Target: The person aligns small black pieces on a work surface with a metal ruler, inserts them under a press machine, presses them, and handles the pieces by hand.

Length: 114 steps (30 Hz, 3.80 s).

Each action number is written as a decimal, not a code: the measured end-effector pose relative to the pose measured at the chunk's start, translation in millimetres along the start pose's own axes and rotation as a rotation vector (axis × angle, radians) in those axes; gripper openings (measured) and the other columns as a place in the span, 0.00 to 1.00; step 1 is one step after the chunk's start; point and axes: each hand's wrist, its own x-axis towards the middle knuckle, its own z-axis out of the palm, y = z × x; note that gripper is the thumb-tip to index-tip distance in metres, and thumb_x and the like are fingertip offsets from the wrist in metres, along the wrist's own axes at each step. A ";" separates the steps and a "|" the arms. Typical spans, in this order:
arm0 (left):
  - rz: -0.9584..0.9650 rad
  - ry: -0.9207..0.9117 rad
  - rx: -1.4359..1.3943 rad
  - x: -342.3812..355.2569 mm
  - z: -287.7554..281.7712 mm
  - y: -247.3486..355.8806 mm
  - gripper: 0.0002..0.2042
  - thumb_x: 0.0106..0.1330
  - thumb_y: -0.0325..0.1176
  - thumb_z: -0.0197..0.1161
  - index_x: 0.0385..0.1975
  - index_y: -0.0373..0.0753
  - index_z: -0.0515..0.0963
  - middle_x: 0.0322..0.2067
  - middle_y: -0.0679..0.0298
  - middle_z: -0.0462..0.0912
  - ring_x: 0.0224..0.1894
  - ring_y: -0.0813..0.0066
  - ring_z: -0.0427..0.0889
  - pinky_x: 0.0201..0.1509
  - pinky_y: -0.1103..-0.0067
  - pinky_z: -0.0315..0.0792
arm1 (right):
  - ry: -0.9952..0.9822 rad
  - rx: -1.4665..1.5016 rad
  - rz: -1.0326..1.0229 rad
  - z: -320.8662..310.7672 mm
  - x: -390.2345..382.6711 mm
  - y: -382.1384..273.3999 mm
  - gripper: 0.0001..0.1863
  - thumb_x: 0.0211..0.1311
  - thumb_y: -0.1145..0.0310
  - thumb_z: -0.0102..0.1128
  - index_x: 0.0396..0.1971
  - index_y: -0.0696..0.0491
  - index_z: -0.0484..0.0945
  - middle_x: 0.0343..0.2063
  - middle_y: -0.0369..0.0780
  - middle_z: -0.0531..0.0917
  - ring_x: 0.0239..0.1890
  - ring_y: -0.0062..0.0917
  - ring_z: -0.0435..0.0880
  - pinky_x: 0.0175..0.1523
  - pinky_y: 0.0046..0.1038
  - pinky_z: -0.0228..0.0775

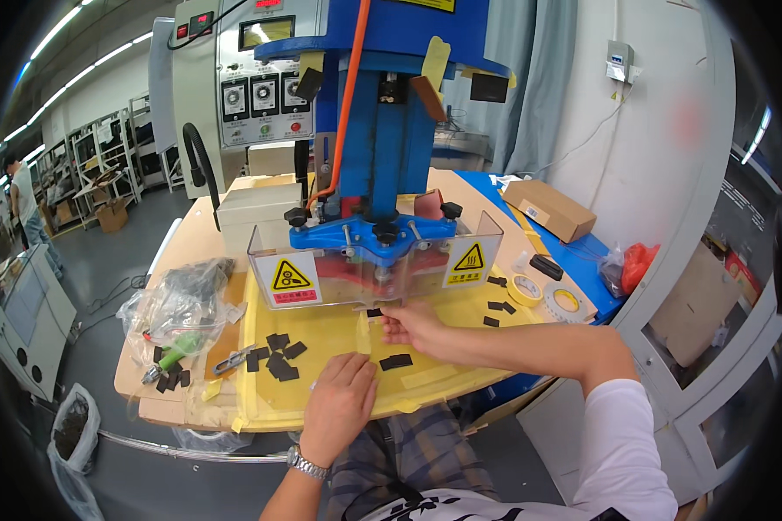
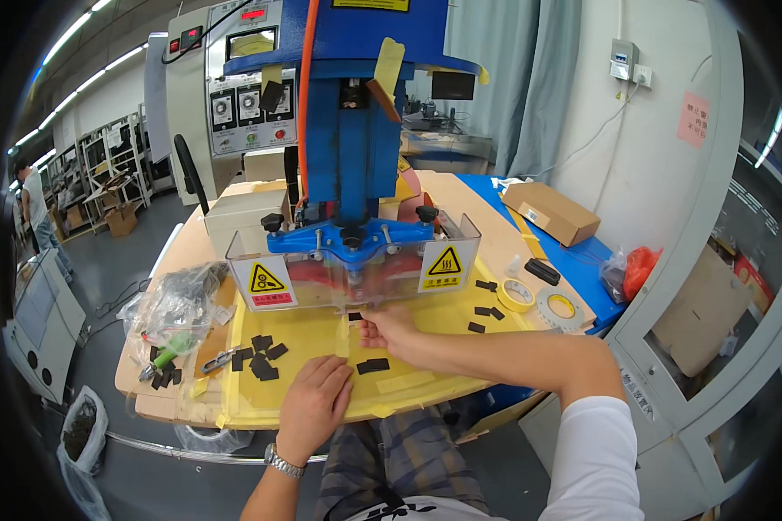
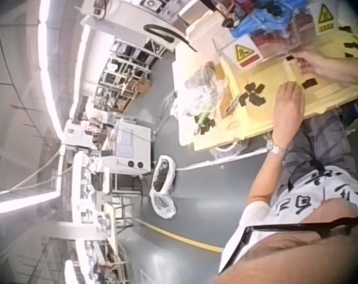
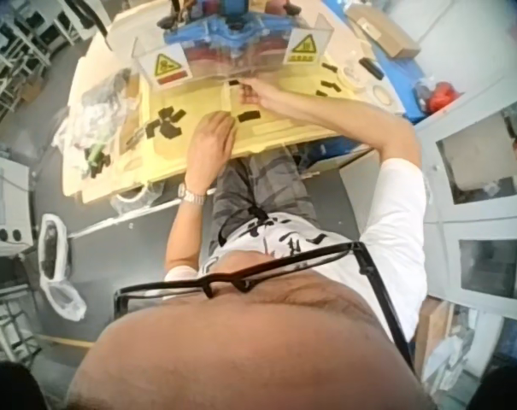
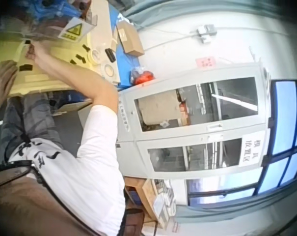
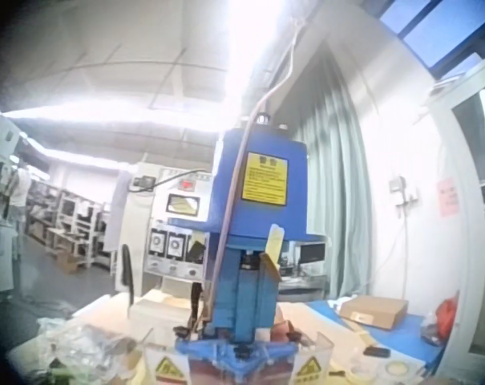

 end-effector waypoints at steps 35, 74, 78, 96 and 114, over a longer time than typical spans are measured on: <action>-0.726 0.114 -0.987 -34.2 -34.7 29.7 0.08 0.87 0.28 0.65 0.45 0.30 0.85 0.35 0.69 0.87 0.38 0.84 0.86 0.46 0.82 0.82 | -0.457 -0.083 -0.165 31.7 -190.5 49.2 0.06 0.85 0.70 0.67 0.47 0.57 0.80 0.32 0.38 0.88 0.28 0.19 0.87 0.34 0.22 0.81; -0.819 0.072 -1.171 -62.5 -27.6 32.3 0.07 0.86 0.31 0.67 0.49 0.33 0.86 0.37 0.65 0.92 0.36 0.83 0.88 0.40 0.84 0.76 | -0.450 -0.397 -0.564 29.6 -191.5 46.3 0.24 0.81 0.78 0.69 0.73 0.59 0.82 0.49 0.36 0.84 0.49 0.19 0.87 0.48 0.26 0.88; -0.819 0.084 -1.164 -63.1 -26.7 33.3 0.07 0.86 0.30 0.67 0.49 0.33 0.86 0.37 0.65 0.92 0.36 0.83 0.88 0.40 0.84 0.76 | -0.495 -0.282 -0.469 27.4 -187.8 49.3 0.23 0.83 0.76 0.68 0.73 0.60 0.82 0.51 0.37 0.85 0.48 0.18 0.87 0.49 0.25 0.86; -0.840 0.071 -1.154 -63.9 -23.9 37.4 0.06 0.84 0.30 0.68 0.48 0.34 0.87 0.35 0.65 0.92 0.35 0.80 0.89 0.40 0.82 0.78 | -0.477 -0.115 -0.383 21.3 -178.3 55.3 0.16 0.84 0.71 0.68 0.64 0.61 0.86 0.44 0.37 0.89 0.42 0.19 0.89 0.44 0.24 0.86; -0.846 0.005 -1.165 -60.6 -26.6 40.5 0.06 0.85 0.30 0.68 0.47 0.34 0.86 0.36 0.66 0.92 0.36 0.83 0.88 0.41 0.84 0.77 | -0.491 -0.062 -0.249 14.3 -176.5 55.1 0.10 0.86 0.66 0.67 0.49 0.58 0.87 0.33 0.34 0.87 0.32 0.16 0.86 0.34 0.21 0.79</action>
